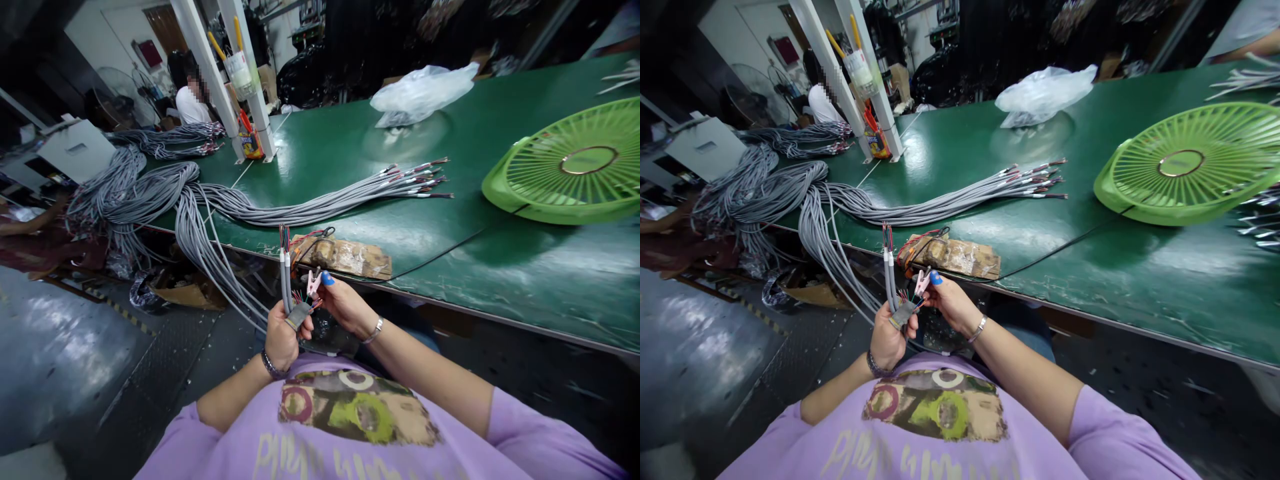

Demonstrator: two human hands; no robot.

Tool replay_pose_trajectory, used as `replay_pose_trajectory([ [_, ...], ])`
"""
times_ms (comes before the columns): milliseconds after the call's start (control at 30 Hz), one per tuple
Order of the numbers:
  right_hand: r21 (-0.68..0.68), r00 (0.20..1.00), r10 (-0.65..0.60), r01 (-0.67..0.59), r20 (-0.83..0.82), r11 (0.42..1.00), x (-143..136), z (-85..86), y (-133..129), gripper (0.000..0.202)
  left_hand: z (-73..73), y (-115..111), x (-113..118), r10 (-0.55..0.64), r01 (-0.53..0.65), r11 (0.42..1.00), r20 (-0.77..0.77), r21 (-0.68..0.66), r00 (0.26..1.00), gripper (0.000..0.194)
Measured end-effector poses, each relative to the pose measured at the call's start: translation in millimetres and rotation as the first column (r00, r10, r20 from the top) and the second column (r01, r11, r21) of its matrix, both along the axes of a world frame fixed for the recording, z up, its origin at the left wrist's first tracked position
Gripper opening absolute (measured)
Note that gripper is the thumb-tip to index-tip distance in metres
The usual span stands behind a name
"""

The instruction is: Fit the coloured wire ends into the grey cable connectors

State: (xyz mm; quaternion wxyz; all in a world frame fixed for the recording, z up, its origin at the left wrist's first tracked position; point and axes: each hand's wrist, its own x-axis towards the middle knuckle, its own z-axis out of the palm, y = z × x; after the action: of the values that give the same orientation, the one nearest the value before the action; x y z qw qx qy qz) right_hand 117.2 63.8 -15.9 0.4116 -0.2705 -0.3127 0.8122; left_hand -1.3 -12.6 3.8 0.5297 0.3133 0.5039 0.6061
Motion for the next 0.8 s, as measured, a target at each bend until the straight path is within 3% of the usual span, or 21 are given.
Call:
replay_pose_trajectory([
  [367,-0.065,0.993,-0.089,0.083,-0.083,0.994,-11.6,-0.5,2.5,0.036,-5.1,3.8,3.7,0.001,-0.004,0.999,-0.054,-0.052,0.999,0.028],
  [633,-0.156,0.992,0.017,-0.036,-0.122,0.987,-5.6,1.5,0.3,0.043,-3.7,-4.0,0.6,0.010,-0.011,1.000,-0.035,-0.027,0.999,0.028],
  [800,-0.129,0.987,0.129,-0.141,-0.101,0.981,0.5,9.7,-3.0,0.048,-2.8,-8.3,-1.9,0.050,-0.050,0.999,-0.014,-0.002,0.999,0.024],
])
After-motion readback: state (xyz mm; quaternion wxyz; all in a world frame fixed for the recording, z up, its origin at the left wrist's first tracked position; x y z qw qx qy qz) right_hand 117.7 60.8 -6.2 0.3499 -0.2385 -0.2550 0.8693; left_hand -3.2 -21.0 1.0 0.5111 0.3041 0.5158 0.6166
